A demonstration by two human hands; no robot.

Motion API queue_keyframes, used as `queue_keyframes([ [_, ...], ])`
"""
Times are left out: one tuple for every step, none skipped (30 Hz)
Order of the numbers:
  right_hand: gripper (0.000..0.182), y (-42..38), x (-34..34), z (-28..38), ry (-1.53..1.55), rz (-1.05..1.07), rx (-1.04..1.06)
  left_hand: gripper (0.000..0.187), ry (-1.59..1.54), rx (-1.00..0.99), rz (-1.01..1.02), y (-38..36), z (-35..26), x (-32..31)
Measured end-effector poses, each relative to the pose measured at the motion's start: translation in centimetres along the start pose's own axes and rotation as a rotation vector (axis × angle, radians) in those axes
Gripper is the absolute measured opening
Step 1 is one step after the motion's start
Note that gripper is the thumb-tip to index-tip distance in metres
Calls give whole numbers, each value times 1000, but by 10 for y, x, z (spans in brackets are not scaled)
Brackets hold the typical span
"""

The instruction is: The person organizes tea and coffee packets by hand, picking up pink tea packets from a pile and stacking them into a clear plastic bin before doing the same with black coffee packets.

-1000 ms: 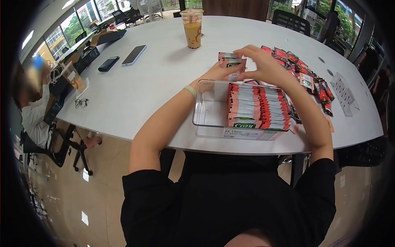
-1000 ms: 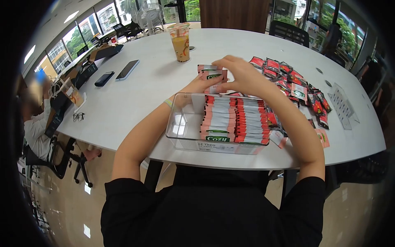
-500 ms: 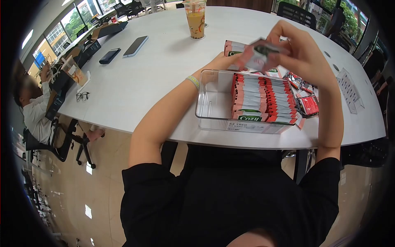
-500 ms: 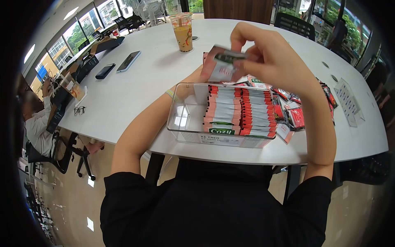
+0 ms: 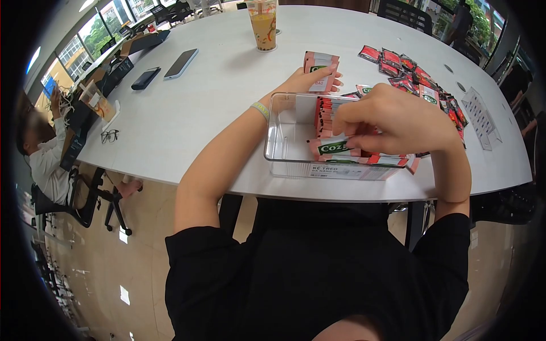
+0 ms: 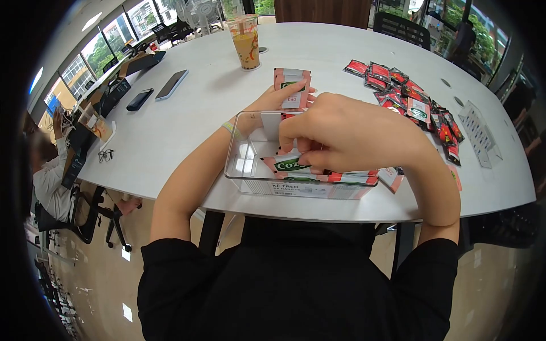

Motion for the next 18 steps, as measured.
queue_keyframes([
  [17, 0, -5, -3, -54, 0, 14, 49, -5, 2, -3, 0, 1, 0],
  [16, 1, -8, -4, -108, -2, 28, 50, -10, 2, -8, 1, 2, 0],
  [16, 1, -8, -2, -106, -2, 29, 50, -13, 1, -13, 2, 2, 1],
  [17, 3, -7, 1, -150, 91, 0, 50, -12, 3, -13, 3, 3, 2],
  [17, 3, -7, 3, -196, 183, -30, 50, -8, -7, -4, 4, 4, 2],
  [17, 2, -5, 5, -196, 182, -30, 50, -4, -18, 5, 4, 3, 1],
  [17, 1, -5, 5, -241, 190, -56, 50, -2, -18, 6, 4, 2, 1],
  [18, 0, -5, 5, -286, 197, -83, 49, -4, -19, -2, 3, 2, 1],
  [18, 0, -6, 4, -286, 195, -85, 49, -7, -20, -9, 2, 2, 1],
  [17, 1, -7, 2, -181, 87, -40, 49, -6, -20, -7, 1, 1, 0],
  [17, 2, -6, 1, -78, -18, 6, 48, -15, -12, -20, 0, 0, 0],
  [17, 3, -6, 0, -79, -16, 5, 48, -26, -5, -33, 0, 1, 0],
  [16, 5, -8, 0, -99, 60, -26, 48, -29, -5, -33, 1, 2, 1],
  [15, 6, -10, 0, -119, 136, -57, 48, -40, 1, -18, 4, 5, 3],
  [15, 7, -10, 1, -119, 136, -57, 48, -50, 7, -2, 4, 5, 3],
  [14, 7, -10, 2, -135, 118, -72, 48, -49, 6, -3, 4, 5, 4],
  [14, 7, -10, 2, -150, 99, -89, 49, -48, 6, 1, 4, 5, 4],
  [14, 6, -11, 0, -151, 98, -89, 49, -47, 6, 5, 5, 5, 4],
])
Point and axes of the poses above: each hand's wrist, its own y-axis towards the middle knuckle, its own x-axis out of the back of the hand, z = x × y, the point moved 2 cm from there along y, towards the middle knuckle, and after that the axes turned 6 degrees about -z, right-handed, at the moved point
